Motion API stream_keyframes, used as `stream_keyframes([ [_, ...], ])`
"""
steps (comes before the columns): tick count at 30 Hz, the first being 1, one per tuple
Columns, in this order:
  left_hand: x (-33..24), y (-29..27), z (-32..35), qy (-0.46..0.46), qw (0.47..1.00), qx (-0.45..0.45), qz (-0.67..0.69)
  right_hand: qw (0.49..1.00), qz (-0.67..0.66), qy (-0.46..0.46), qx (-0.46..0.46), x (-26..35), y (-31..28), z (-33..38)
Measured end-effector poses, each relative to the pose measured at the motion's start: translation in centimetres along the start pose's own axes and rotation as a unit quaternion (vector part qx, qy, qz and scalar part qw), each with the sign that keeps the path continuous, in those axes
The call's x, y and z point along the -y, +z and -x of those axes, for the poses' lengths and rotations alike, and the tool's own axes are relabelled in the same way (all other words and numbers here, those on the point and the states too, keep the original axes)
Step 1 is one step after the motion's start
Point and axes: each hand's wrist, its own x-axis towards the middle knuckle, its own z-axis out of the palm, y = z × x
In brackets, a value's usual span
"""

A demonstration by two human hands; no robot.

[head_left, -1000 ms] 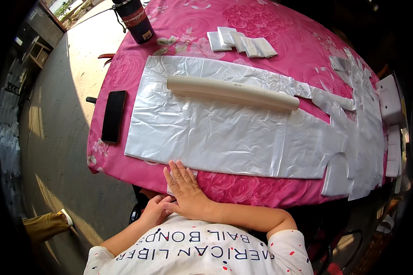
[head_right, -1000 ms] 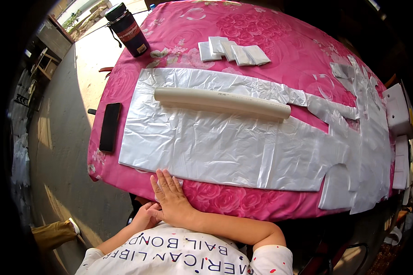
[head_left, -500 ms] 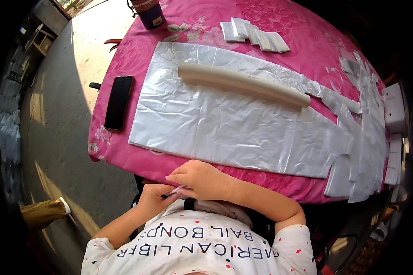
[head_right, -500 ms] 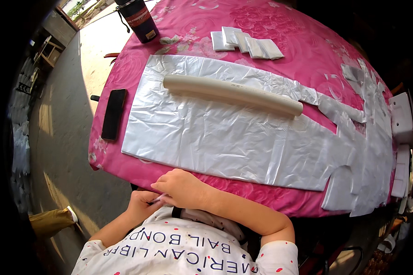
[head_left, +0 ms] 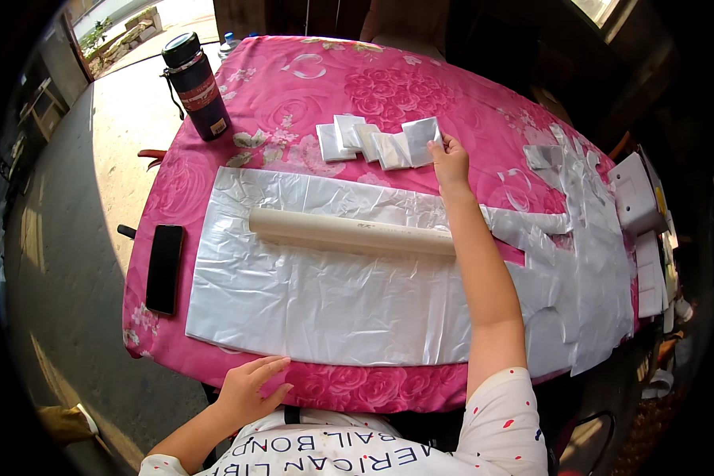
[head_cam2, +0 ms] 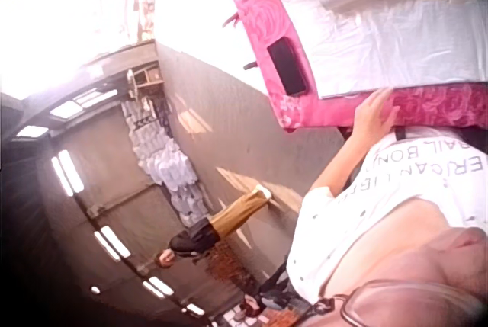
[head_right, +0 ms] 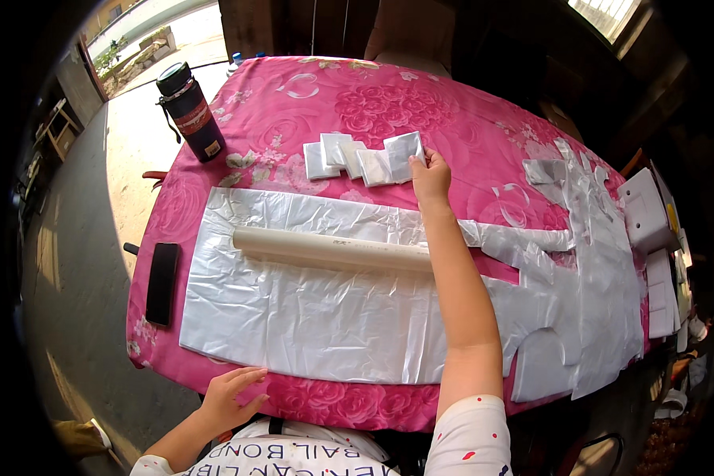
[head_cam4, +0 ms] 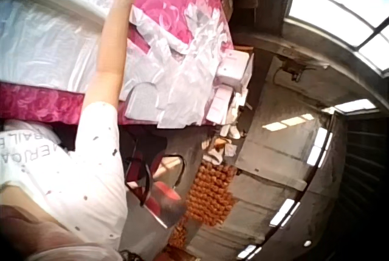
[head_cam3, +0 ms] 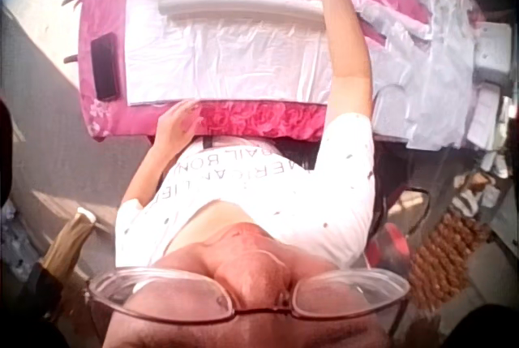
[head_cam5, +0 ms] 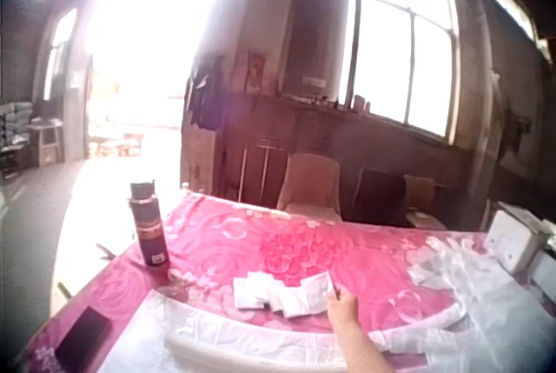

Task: The person repeatedly unrolls a roll of clear plastic wrap, tears off a piece, folds it, and places it on a growing stack on a pink tablecloth. A smartphone and water bottle are visible nearby.

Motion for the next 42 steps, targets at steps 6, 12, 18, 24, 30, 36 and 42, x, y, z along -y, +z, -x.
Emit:
stream_keyframes([
  [6,-0.3,0.5,-0.9,0.021,1.0,0.005,0.0,0.882,0.465,-0.025,-0.068,-2.6,1.4,-0.8],
  [12,-0.3,0.1,-2.7,0.056,0.998,0.01,-0.033,0.913,0.339,-0.122,0.192,2.1,-3.3,7.4],
  [18,-1.0,2.6,-5.4,0.092,0.995,0.026,-0.023,0.833,0.469,-0.163,0.242,3.8,-8.8,18.6],
  [24,-1.6,7.9,-10.0,0.118,0.982,0.052,-0.141,0.873,0.32,-0.161,0.331,3.5,-10.2,28.0],
  [30,-1.8,11.6,-13.7,0.158,0.971,0.005,-0.181,0.829,0.46,-0.193,0.253,-0.1,-18.2,25.3],
  [36,-4.5,13.7,-14.6,0.233,0.958,0.1,-0.131,0.836,0.539,-0.089,0.051,-1.5,-30.6,22.2],
  [42,-6.5,15.3,-14.9,0.29,0.938,0.148,-0.119,0.774,0.613,0.008,-0.159,-3.7,-40.9,23.3],
])
